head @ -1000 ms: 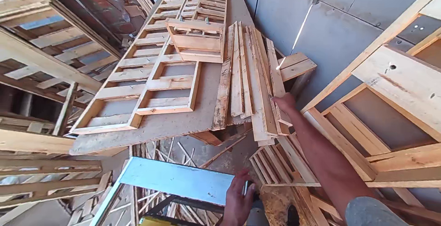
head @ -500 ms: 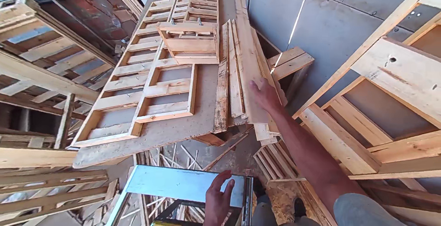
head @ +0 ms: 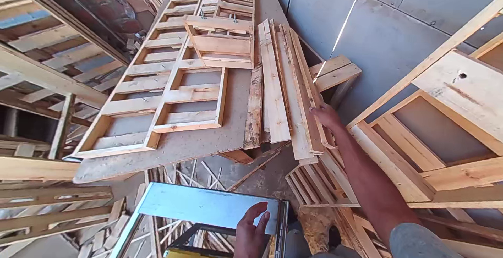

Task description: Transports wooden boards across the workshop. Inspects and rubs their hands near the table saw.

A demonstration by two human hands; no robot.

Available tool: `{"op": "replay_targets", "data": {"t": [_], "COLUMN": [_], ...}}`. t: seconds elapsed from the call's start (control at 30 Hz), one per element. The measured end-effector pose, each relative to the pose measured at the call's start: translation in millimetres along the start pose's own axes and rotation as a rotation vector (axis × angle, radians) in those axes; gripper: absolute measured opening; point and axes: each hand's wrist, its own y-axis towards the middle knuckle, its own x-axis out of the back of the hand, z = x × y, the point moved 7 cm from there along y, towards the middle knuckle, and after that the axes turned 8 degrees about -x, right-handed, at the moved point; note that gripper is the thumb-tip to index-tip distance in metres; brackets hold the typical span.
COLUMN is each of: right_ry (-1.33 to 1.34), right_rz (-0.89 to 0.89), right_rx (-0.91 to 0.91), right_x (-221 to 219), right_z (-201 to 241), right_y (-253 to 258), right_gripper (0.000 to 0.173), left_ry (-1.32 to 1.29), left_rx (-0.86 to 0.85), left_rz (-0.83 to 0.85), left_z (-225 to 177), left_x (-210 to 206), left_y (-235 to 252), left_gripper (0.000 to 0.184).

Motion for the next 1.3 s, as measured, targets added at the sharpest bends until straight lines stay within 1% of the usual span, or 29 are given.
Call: {"op": "replay_targets", "data": {"t": [0.07,0.13,0.23,0.3,0.37,0.43,0.53,0.6,0.67,0.7,0.73,0.8,0.83,0.9,0.97,1.03,1.1,1.17,1.23,1.3], "right_ry": [0.165,0.221,0.120,0.022,-0.065,-0.185,-0.358,-0.421,-0.428,-0.422,-0.429,-0.416,-0.351,-0.236,-0.232,-0.281,-0.287,-0.214,-0.136,-0.113], "right_rz": [0.018,0.020,-0.020,-0.084,-0.123,-0.113,0.000,-0.007,-0.110,-0.158,-0.172,-0.134,-0.087,-0.023,0.031,0.073,0.031,-0.047,-0.076,-0.088], "right_rx": [0.039,0.070,0.129,0.173,0.175,0.157,0.193,0.271,0.280,0.227,0.127,-0.089,-0.147,-0.134,-0.097,-0.055,-0.010,0.025,0.056,0.071], "right_x": [12,19,18,10,-6,-37,-86,-99,-89,-78,-68,-50,-44,-40,-37,-34,-24,-10,-6,-11], "right_z": [21,35,42,51,74,103,145,159,142,120,89,18,-11,-44,-49,-36,-14,4,18,30], "right_y": [-9,-24,-49,-65,-77,-80,-86,-94,-91,-83,-71,-44,-33,-21,-17,-21,-33,-48,-64,-76], "right_gripper": [0.060,0.055,0.060,0.065,0.072,0.078,0.075,0.069,0.061,0.065,0.077,0.100,0.107,0.110,0.112,0.112,0.098,0.085,0.079,0.079], "left_ry": [0.004,0.001,0.000,-0.013,-0.026,-0.021,-0.032,-0.049,-0.056,-0.051,-0.042,-0.019,-0.020,-0.030,-0.021,-0.014,-0.012,-0.029,-0.043,-0.042], "left_rx": [-0.015,-0.046,-0.077,-0.079,-0.077,-0.073,-0.089,-0.118,-0.127,-0.123,-0.111,-0.072,-0.050,0.004,0.048,0.048,0.008,-0.028,-0.055,-0.068], "left_rz": [-0.005,-0.013,-0.014,-0.008,0.005,0.038,0.079,0.083,0.071,0.064,0.055,0.048,0.043,0.036,0.043,0.044,0.039,0.028,0.029,0.041], "left_z": [-3,-6,-7,-7,-8,-10,-19,-22,-22,-21,-19,-14,-9,2,12,10,2,-7,-11,-12], "left_x": [2,4,5,4,0,-5,-15,-18,-17,-14,-10,-1,4,10,13,12,12,11,9,6], "left_y": [6,12,18,20,22,22,25,26,20,16,11,1,-2,-12,-15,-10,2,11,17,21], "left_gripper": [0.032,0.031,0.030,0.030,0.029,0.029,0.029,0.028,0.029,0.030,0.031,0.031,0.031,0.031,0.031,0.030,0.030,0.030,0.030,0.030]}}
